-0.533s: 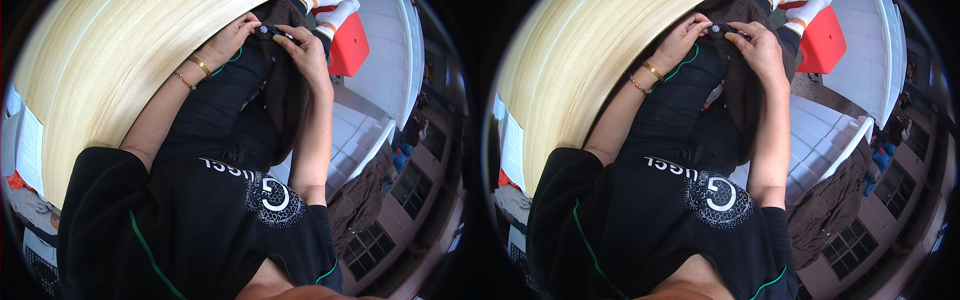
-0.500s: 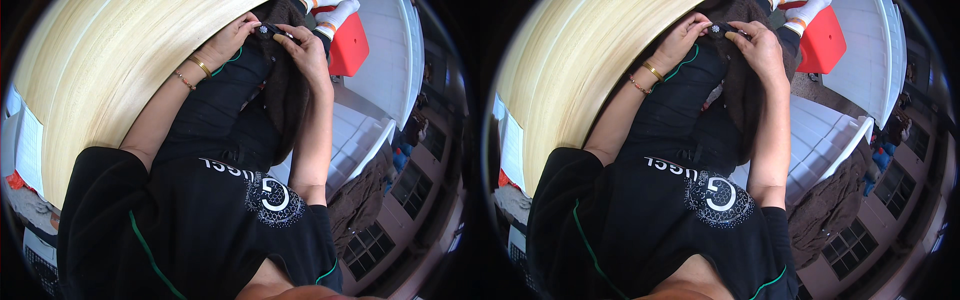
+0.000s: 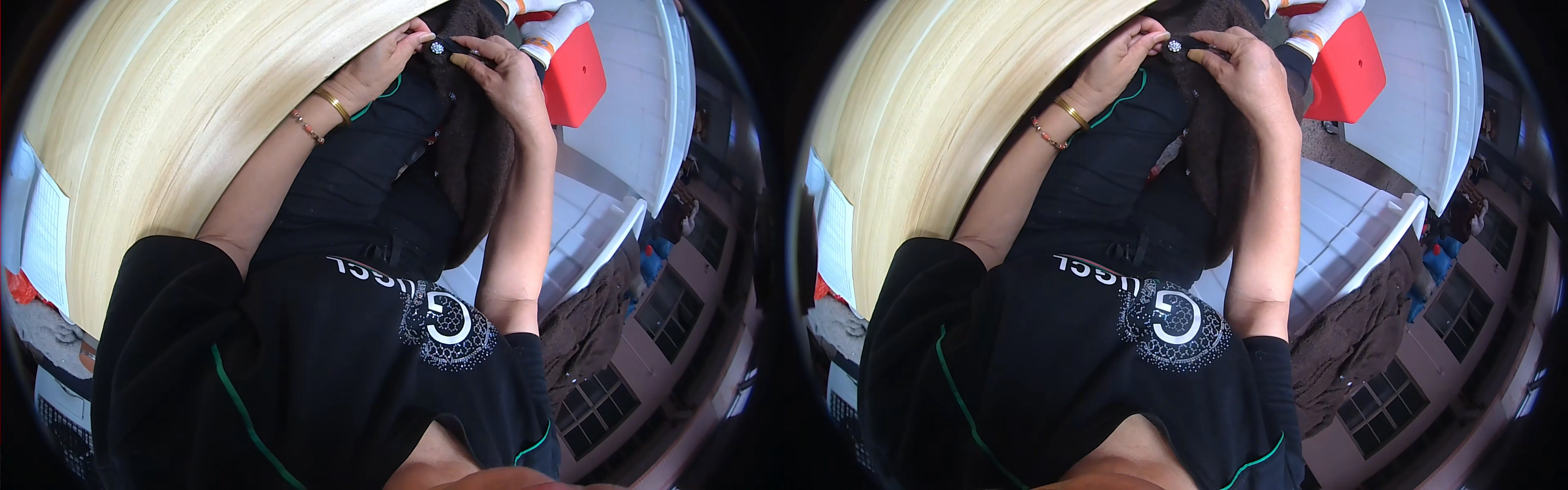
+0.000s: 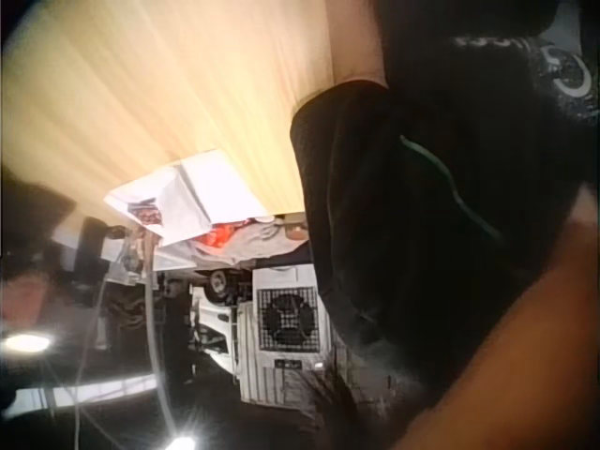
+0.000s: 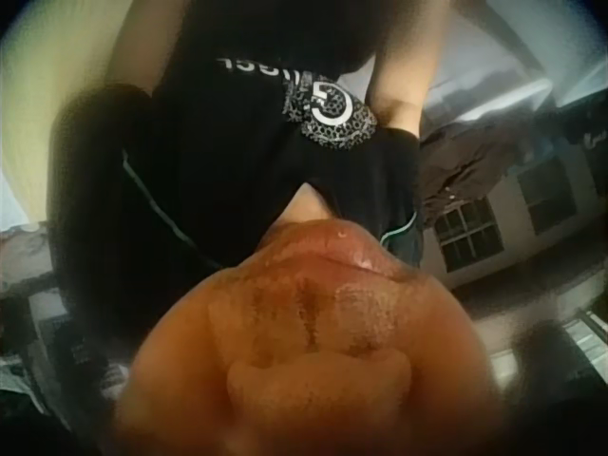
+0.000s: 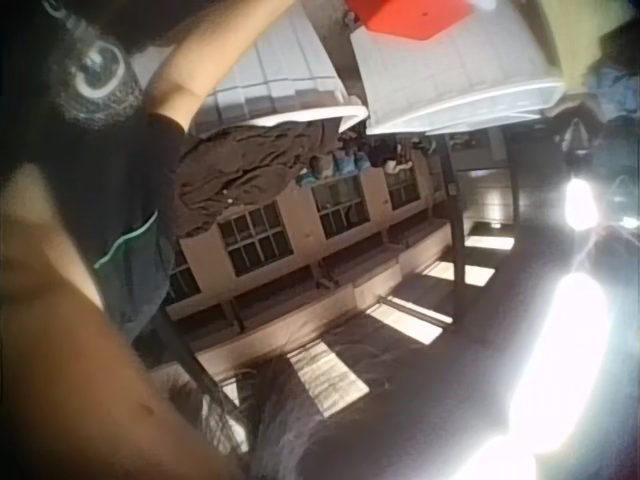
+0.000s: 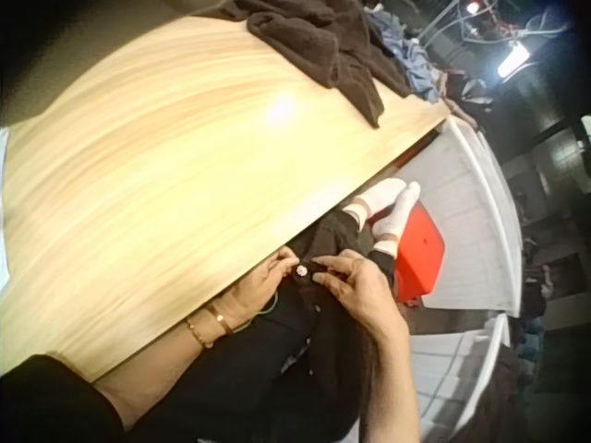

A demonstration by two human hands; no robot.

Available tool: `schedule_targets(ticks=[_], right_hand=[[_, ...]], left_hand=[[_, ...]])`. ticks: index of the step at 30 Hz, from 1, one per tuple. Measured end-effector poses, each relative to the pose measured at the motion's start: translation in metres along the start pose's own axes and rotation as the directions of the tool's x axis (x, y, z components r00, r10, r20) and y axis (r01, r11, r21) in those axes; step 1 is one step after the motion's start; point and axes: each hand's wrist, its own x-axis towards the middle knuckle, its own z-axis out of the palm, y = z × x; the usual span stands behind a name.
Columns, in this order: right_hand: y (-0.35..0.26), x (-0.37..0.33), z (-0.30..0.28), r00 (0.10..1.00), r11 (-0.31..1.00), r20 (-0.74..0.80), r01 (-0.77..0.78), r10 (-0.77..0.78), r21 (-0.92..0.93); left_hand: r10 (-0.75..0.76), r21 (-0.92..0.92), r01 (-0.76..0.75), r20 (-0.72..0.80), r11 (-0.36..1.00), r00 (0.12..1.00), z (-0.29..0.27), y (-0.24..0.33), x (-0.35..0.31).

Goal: Inspecting and applying decorative markings to brown fabric pieces in a production environment.

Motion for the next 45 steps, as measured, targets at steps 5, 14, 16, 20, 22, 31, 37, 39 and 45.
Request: schedule_targets(ticks=[5, 14, 16, 20, 22, 31, 37, 39, 45], right_hand=[[-0.001, -0.001, 0.001, 0.999, 1.0, 0.046, -0.004, 0.004, 0.001], [0.002, 0.006, -0.003, 0.997, 0.999, 0.076, 0.035, -0.033, -0.025], [0.003, 0.008, -0.005, 0.991, 0.997, 0.129, 0.049, -0.041, -0.058], [0.003, 0.011, -0.006, 0.983, 0.995, 0.159, 0.097, -0.09, -0.035], [0.005, 0.011, -0.008, 0.984, 0.994, 0.168, 0.076, -0.063, -0.076], [0.023, -0.021, -0.007, 0.962, 0.901, -0.207, 0.246, -0.181, 0.357], [0.009, -0.094, -0.015, 0.938, 0.972, -0.264, -0.236, 0.225, -0.01], [0.0, -0.121, -0.006, 0.911, 0.95, -0.296, -0.309, 0.287, -0.031], [0.022, -0.179, 0.016, 0.797, 0.815, -0.184, -0.578, 0.576, 0.045]], left_hand=[[0.015, 0.037, -0.014, -0.017, 0.999, 1.0, 0.0, -0.003, 0.0], [0.108, 0.048, -0.107, -0.018, 0.993, 0.994, 0.0, 0.005, 0.0], [-0.005, 0.139, 0.007, -0.015, 0.99, 1.0, 0.0, 0.011, -0.002], [0.189, 0.248, -0.179, -0.019, 0.952, 0.982, -0.001, 0.021, 0.0], [0.331, 0.285, -0.302, -0.061, 0.91, 0.942, 0.001, 0.024, 0.001], [-0.032, 0.177, 0.071, -0.217, 0.982, 0.976, 0.009, 0.037, -0.003], [0.119, 0.353, -0.137, 0.071, 0.926, 0.99, 0.014, 0.045, -0.01], [0.268, 0.321, -0.297, 0.134, 0.899, 0.954, 0.017, 0.046, -0.013], [0.168, 0.498, -0.315, 0.318, 0.808, 0.933, 0.017, 0.052, -0.014]])
